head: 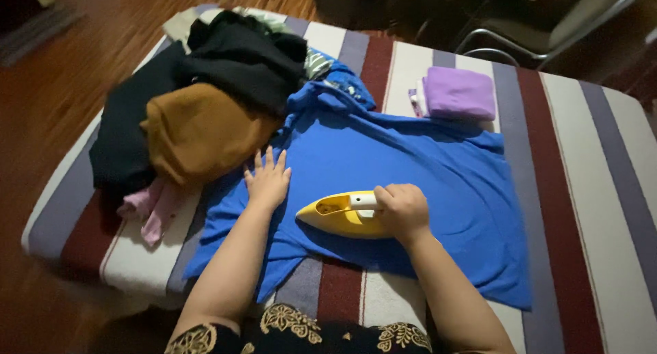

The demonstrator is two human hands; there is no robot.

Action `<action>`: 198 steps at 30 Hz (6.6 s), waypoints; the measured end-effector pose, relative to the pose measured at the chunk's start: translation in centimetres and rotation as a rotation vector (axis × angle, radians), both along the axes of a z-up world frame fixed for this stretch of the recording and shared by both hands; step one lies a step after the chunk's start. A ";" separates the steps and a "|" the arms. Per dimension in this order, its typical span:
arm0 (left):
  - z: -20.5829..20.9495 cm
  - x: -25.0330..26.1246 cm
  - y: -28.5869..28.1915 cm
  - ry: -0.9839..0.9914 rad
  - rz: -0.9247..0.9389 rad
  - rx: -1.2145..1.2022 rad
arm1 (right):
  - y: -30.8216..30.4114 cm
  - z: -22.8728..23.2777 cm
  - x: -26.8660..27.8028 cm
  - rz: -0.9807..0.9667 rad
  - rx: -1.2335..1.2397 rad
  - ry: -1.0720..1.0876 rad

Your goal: Ironing a blue t-shirt and then folding it on a striped surface.

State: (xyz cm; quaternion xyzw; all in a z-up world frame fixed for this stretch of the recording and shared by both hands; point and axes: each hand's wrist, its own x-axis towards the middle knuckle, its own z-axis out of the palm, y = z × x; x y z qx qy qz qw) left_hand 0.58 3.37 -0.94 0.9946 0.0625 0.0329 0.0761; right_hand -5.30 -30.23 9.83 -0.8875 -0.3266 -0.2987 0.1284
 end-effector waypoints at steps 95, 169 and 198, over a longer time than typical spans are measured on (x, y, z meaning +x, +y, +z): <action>0.3 -0.9 -0.4 -0.037 0.044 0.034 | -29.8 -15.3 -16.0 -1.108 0.518 0.570; 9.4 6.7 -5.9 -0.136 -0.494 -0.150 | -22.9 -2.3 5.0 -0.577 -0.009 0.968; 5.3 27.7 -8.6 -0.279 0.076 -0.327 | -26.8 -7.8 22.2 -1.083 0.358 0.584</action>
